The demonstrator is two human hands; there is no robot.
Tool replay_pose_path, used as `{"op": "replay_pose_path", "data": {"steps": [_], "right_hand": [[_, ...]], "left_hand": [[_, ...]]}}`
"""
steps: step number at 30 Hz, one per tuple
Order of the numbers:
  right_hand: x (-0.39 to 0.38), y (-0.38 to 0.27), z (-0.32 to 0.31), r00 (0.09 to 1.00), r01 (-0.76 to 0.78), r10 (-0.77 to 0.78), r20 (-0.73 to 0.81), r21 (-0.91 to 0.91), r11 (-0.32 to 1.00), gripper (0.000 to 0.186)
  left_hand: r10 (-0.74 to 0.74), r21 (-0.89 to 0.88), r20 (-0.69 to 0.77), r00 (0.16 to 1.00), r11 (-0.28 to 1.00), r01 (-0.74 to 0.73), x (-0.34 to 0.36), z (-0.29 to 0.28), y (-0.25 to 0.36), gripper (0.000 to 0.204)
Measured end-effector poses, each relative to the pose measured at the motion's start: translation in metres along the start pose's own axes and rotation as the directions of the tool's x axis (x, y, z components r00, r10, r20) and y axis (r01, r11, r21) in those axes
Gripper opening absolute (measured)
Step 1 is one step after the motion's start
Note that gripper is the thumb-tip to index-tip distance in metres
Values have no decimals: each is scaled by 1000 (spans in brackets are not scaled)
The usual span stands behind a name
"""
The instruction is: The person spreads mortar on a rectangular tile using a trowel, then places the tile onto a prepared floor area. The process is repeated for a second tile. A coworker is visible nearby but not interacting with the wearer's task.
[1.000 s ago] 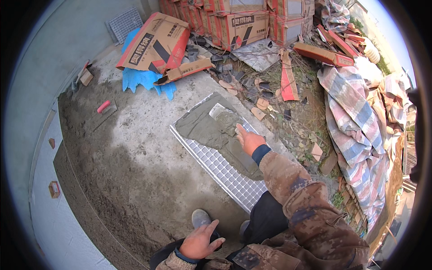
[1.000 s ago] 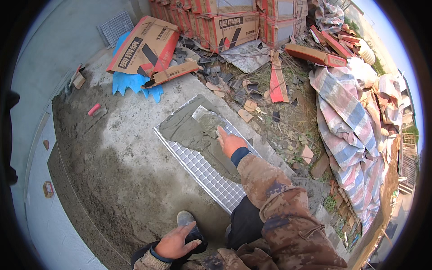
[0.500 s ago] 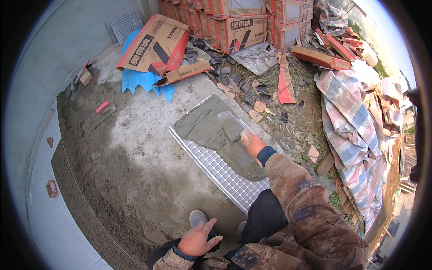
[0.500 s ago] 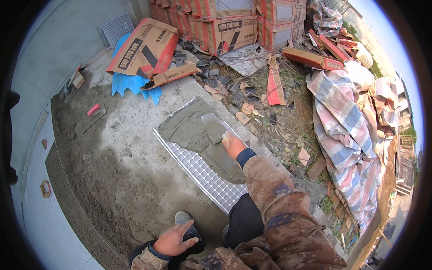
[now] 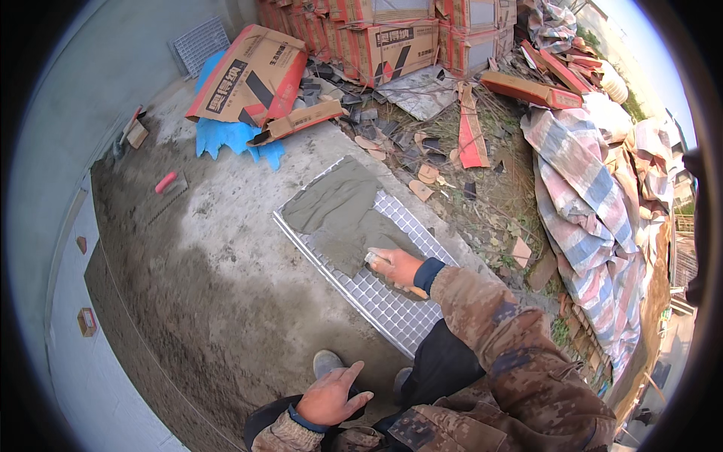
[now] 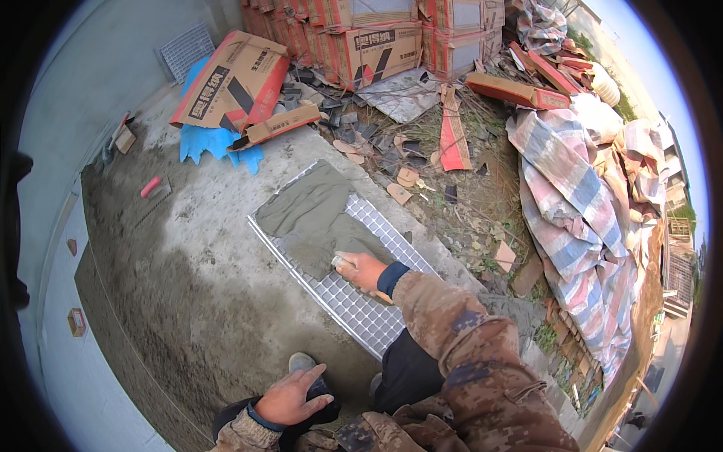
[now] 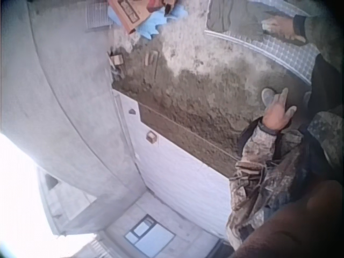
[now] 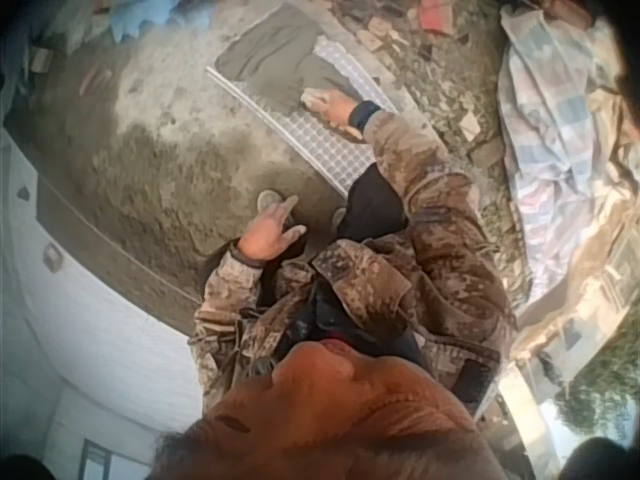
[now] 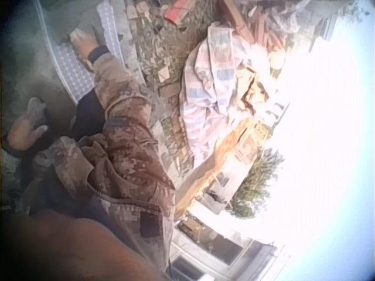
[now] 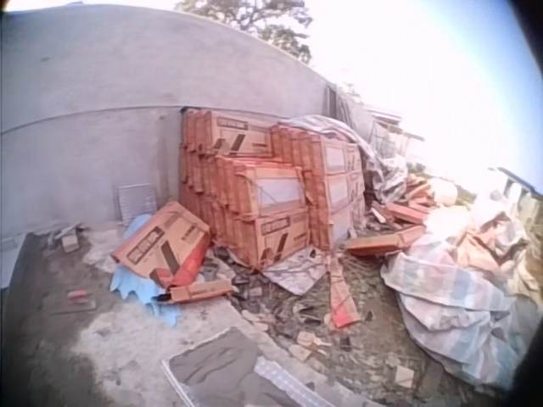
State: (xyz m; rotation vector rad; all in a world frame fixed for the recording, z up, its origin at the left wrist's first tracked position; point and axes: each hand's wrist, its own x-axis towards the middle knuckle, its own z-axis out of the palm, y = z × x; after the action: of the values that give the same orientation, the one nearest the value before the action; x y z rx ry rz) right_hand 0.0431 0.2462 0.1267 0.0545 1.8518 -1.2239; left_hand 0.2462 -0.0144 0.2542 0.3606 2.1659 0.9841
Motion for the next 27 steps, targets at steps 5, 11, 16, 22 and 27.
{"op": "replay_pose_path", "data": {"steps": [5, 11, 16, 22, 27], "right_hand": [[13, 24, 0, 790, 444, -609, -68, -622, 645, 58], [4, 45, -30, 894, -17, -351, -277, -806, 592, 53], [14, 53, -30, 814, -77, -329, -478, -651, 755, 57], [22, 35, -7, 896, 155, -129, -424, 28, 987, 56], [28, 11, 19, 929, 230, -228, -291, -28, 973, 56]], "left_hand": [[16, 19, 8, 1000, 1000, -16, 4, 3, 2, 67], [26, 12, -8, 1000, 1000, -26, 2, 6, -1, 67], [15, 25, -39, 999, 1000, -14, -3, 6, -1, 67], [43, 9, -38, 998, 999, -43, -2, 9, 0, 66], [59, 23, -3, 998, 998, -59, 8, 7, 5, 66]]}}
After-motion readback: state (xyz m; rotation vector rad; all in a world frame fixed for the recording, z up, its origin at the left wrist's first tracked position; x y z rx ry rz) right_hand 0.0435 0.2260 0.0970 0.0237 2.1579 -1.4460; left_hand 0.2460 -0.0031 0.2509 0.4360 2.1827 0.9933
